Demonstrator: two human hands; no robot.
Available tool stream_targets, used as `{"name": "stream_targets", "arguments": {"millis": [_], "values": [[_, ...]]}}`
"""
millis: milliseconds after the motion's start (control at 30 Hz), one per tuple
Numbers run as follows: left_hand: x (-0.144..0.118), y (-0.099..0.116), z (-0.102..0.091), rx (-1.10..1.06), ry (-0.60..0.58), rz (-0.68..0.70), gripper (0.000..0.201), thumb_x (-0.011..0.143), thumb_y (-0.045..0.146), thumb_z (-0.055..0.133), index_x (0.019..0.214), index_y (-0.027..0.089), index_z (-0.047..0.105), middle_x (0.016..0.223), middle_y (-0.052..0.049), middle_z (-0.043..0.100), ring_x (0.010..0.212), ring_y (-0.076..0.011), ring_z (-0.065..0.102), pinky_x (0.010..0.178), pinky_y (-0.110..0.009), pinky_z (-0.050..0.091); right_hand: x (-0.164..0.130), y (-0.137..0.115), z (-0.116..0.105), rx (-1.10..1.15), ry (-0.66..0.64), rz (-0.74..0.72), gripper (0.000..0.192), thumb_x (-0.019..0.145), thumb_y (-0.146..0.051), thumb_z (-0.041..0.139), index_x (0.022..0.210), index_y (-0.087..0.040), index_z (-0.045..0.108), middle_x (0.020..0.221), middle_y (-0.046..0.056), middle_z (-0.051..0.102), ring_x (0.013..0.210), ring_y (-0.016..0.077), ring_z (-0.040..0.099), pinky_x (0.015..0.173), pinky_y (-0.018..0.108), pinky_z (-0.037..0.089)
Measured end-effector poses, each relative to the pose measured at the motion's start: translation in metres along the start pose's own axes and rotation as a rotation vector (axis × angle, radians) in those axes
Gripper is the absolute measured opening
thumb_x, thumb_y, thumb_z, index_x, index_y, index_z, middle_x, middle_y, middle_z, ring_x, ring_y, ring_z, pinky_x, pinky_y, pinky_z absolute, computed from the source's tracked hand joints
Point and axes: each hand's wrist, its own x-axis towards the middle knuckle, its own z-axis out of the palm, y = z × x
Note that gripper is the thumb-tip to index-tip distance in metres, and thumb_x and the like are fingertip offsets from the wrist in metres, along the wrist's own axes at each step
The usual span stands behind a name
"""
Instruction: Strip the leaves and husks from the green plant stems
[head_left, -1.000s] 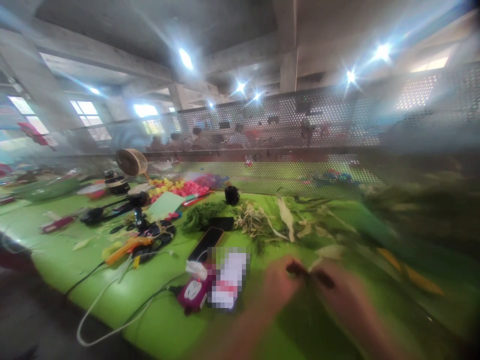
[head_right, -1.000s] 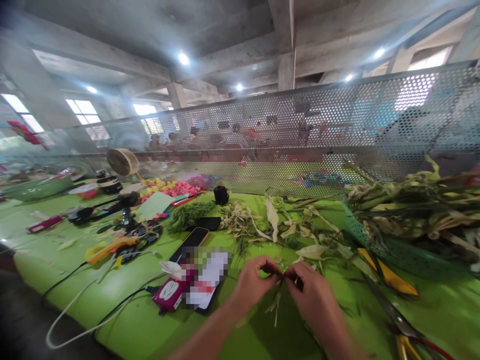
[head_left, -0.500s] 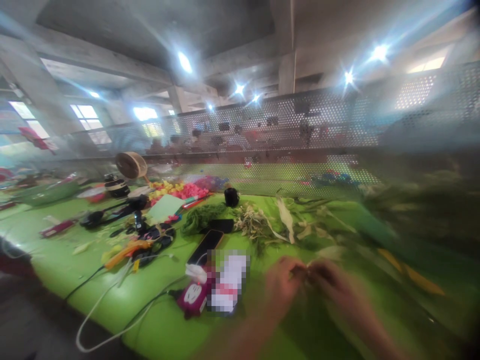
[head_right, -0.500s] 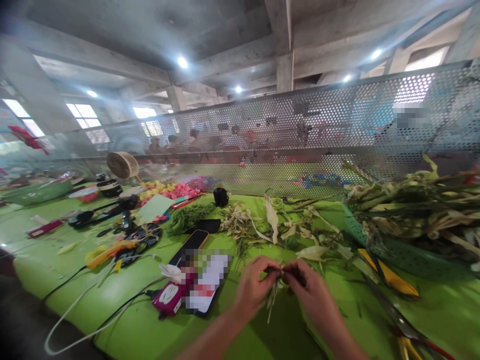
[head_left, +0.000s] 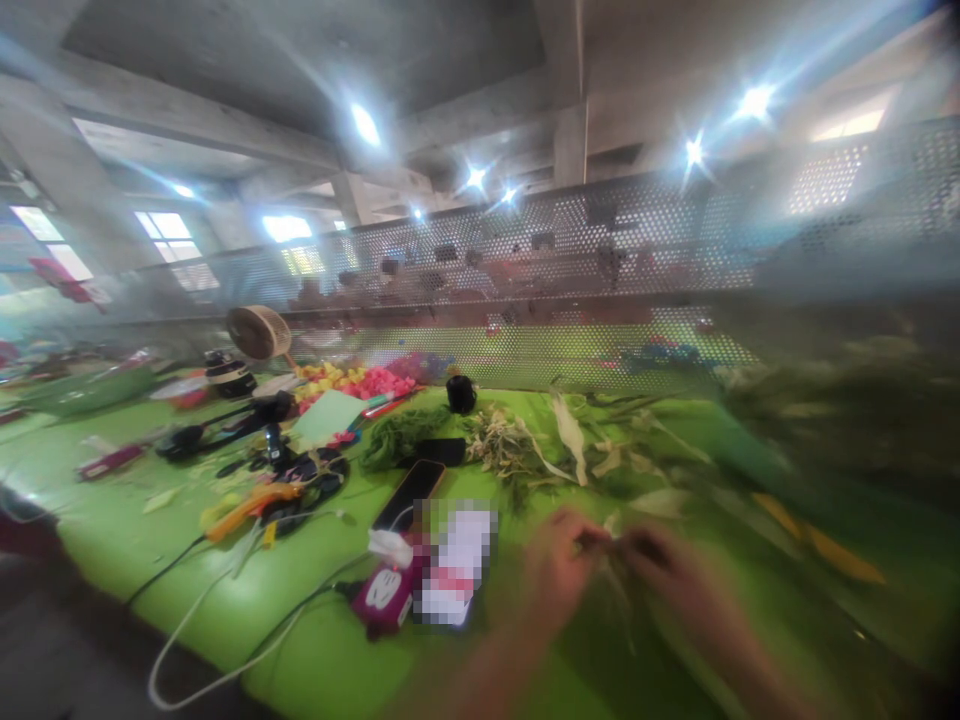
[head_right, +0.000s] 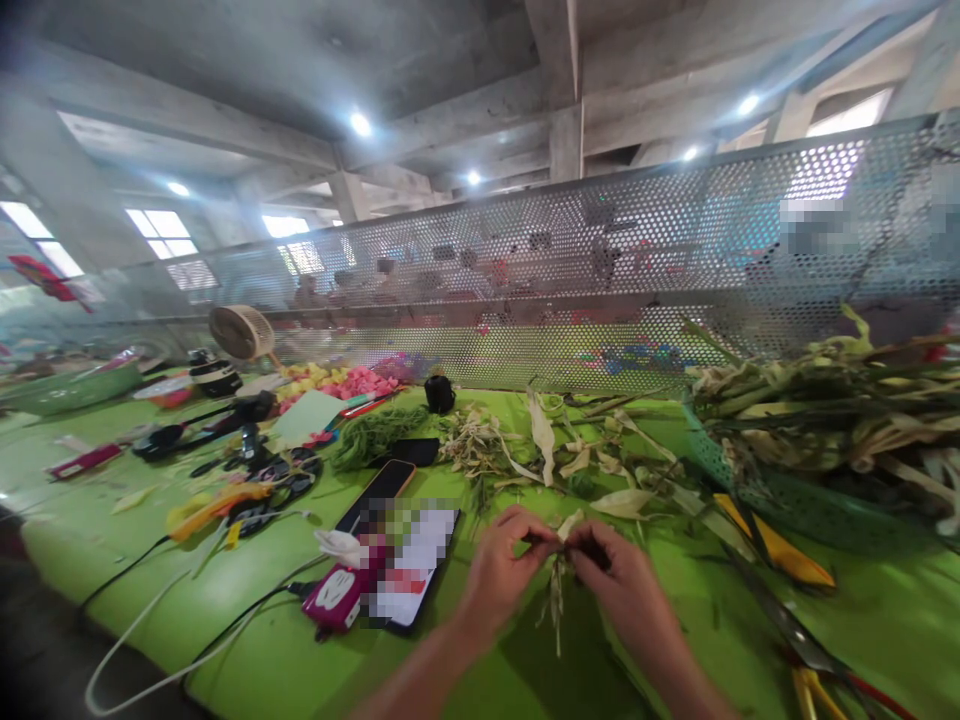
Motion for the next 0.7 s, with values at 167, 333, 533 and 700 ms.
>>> {"name": "stream_targets", "arguments": {"millis": [167,333,533,700], "values": [[0.001,-0.005,-0.011,0.005,0.034,-0.072,0.015,0.084,0.031,0.061,0.079,0.018,0.065,0.082,-0.005,0.064,0.079,-0.0180,0.056,0.072,-0.028,0.041,-0.001,-0.006,-0.006,-0.091,0.090,0.022,0.013,0.076,-0.032,0.055,0.072,-0.022,0.062,0.063,-0.001,0.061,0.061,0.0173,0.056,0.055,0.026,0.039],[-0.002,-0.002,-0.016,0.040,0.044,-0.109,0.017,0.087,0.032,0.056,0.079,0.017,0.062,0.081,-0.003,0.062,0.076,-0.0162,0.055,0.069,-0.026,0.038,0.000,-0.002,-0.008,-0.183,0.069,0.050,0.012,0.075,-0.028,0.051,0.066,-0.023,0.056,0.058,-0.004,0.055,0.057,0.0155,0.052,0.052,0.026,0.035],[0.000,-0.009,-0.013,-0.139,-0.001,-0.205,0.020,0.084,0.036,0.060,0.081,0.016,0.061,0.081,-0.004,0.061,0.076,-0.0156,0.054,0.069,-0.026,0.038,0.001,-0.004,-0.008,-0.099,0.098,0.119,0.015,0.074,-0.034,0.050,0.069,-0.023,0.059,0.060,-0.002,0.062,0.054,0.0162,0.057,0.053,0.027,0.039],[0.003,-0.022,-0.009,-0.495,-0.121,-0.487,0.037,0.078,0.052,0.063,0.086,0.016,0.063,0.081,-0.003,0.062,0.076,-0.0171,0.056,0.076,-0.030,0.041,0.000,-0.011,-0.006,-0.022,0.095,0.059,0.021,0.075,-0.040,0.052,0.071,-0.022,0.061,0.064,0.001,0.066,0.059,0.0187,0.062,0.055,0.027,0.045]]}}
